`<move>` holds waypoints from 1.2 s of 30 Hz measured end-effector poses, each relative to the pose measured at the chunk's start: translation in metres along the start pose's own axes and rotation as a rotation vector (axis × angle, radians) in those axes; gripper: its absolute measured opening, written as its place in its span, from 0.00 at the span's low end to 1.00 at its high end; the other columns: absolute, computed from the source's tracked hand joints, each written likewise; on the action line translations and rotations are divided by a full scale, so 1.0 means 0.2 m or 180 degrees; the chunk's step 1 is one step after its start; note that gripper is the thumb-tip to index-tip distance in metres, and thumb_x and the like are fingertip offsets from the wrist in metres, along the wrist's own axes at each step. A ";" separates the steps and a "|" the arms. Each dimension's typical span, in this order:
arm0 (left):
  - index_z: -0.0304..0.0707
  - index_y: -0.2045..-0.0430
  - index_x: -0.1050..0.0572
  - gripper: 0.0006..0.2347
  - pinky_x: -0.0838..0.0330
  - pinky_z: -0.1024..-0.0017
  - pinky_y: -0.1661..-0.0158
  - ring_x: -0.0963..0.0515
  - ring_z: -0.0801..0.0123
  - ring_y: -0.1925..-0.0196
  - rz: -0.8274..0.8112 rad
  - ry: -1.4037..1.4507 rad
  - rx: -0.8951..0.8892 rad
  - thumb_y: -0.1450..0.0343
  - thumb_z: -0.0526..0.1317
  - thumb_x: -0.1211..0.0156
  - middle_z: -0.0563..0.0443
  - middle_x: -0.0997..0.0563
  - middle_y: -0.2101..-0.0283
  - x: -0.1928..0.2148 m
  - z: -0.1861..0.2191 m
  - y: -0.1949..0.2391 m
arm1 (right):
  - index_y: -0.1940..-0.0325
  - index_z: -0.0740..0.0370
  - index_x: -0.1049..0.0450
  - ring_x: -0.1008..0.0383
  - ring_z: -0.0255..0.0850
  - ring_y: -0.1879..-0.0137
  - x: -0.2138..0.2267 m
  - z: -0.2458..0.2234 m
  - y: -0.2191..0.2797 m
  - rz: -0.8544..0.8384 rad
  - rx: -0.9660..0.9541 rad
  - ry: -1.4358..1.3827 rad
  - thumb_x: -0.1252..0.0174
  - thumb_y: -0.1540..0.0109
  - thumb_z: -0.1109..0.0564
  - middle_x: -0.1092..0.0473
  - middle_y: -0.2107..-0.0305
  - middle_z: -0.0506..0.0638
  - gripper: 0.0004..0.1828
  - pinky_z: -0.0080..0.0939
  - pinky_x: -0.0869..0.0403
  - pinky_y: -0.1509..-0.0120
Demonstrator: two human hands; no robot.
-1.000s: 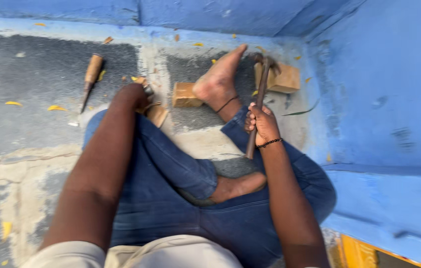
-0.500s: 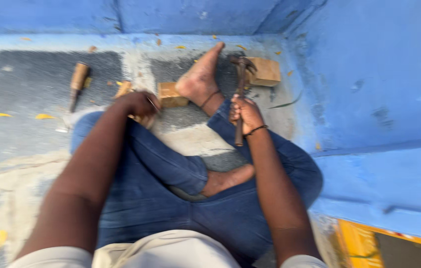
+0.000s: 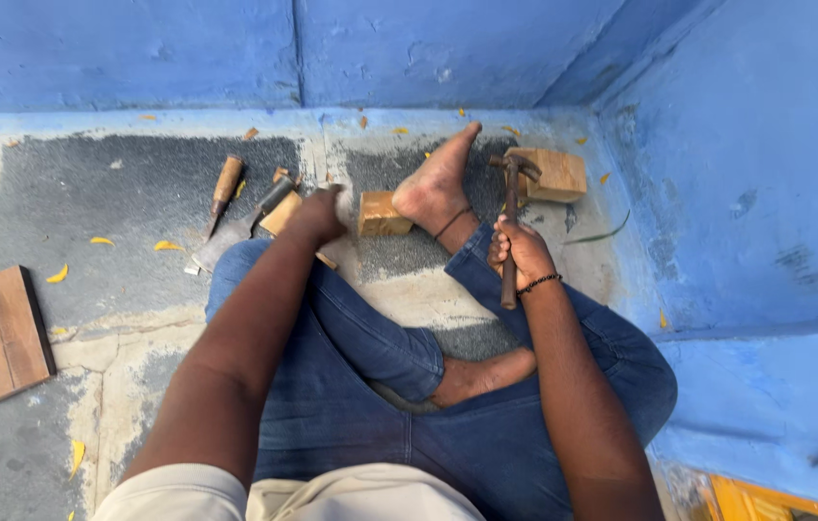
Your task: The person sits cross-legged on the floor and carves a small wooden block using a chisel and hammer. They hold the wood between their bare feet for stability while striking the chisel to shape the block. The person occasionally repositions the wood and continues the carving process.
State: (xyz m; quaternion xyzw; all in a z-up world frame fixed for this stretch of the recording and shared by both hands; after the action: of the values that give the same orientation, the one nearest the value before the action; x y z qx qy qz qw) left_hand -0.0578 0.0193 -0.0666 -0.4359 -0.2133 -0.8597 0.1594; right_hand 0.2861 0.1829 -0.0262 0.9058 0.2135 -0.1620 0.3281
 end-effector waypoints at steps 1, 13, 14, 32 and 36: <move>0.48 0.32 0.42 0.44 0.33 0.60 0.40 0.30 0.44 0.37 0.0032 0.0143 -0.0440 0.44 0.40 0.21 0.33 0.33 0.36 0.01 0.07 0.00 | 0.60 0.61 0.33 0.38 0.27 0.78 0.00 0.00 -0.01 0.0046 0.0016 0.0081 0.42 0.33 0.55 0.37 0.79 0.42 0.09 0.28 0.35 0.76; 0.47 0.41 0.34 0.27 0.29 0.57 0.45 0.26 0.47 0.40 0.0259 0.0088 -0.0491 0.35 0.41 0.30 0.42 0.30 0.39 -0.01 0.41 0.06 | 0.59 0.61 0.34 0.37 0.28 0.76 0.01 0.01 0.04 -0.0223 0.0201 -0.0036 0.42 0.32 0.55 0.37 0.79 0.42 0.09 0.29 0.35 0.74; 0.48 0.41 0.34 0.28 0.29 0.57 0.45 0.26 0.47 0.40 0.0259 0.0088 -0.0462 0.36 0.41 0.30 0.42 0.31 0.39 -0.03 0.42 0.08 | 0.60 0.61 0.33 0.38 0.28 0.77 -0.01 -0.01 0.04 -0.0255 0.0218 -0.0046 0.42 0.33 0.56 0.37 0.79 0.42 0.08 0.30 0.35 0.75; 0.31 0.53 0.32 0.28 0.27 0.51 0.51 0.26 0.41 0.44 0.1399 -0.0049 0.0809 0.37 0.54 0.28 0.34 0.27 0.47 0.16 0.15 0.10 | 0.66 0.58 0.32 0.37 0.32 0.82 0.18 0.12 -0.13 0.0104 0.0162 0.0005 0.40 0.36 0.57 0.36 0.83 0.44 0.07 0.33 0.35 0.78; 0.24 0.54 0.32 0.30 0.28 0.53 0.50 0.24 0.38 0.49 0.1861 0.0375 0.0499 0.38 0.52 0.27 0.28 0.27 0.49 0.15 0.13 0.12 | 0.70 0.60 0.36 0.38 0.34 0.83 0.21 0.07 -0.12 0.0313 0.0365 0.0222 0.39 0.36 0.55 0.37 0.84 0.46 0.14 0.36 0.36 0.80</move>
State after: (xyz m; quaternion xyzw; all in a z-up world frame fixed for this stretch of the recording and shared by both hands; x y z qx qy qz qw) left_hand -0.0452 0.0091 -0.0233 -0.4145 -0.1349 -0.7821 0.4452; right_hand 0.3078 0.2027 -0.0674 0.9376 0.1704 -0.1259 0.2756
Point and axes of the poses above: each hand's wrist, its own y-axis away from the middle knuckle, its own x-axis out of the back of the hand, z = x × y, the point moved 6 cm from there along -y, towards the middle knuckle
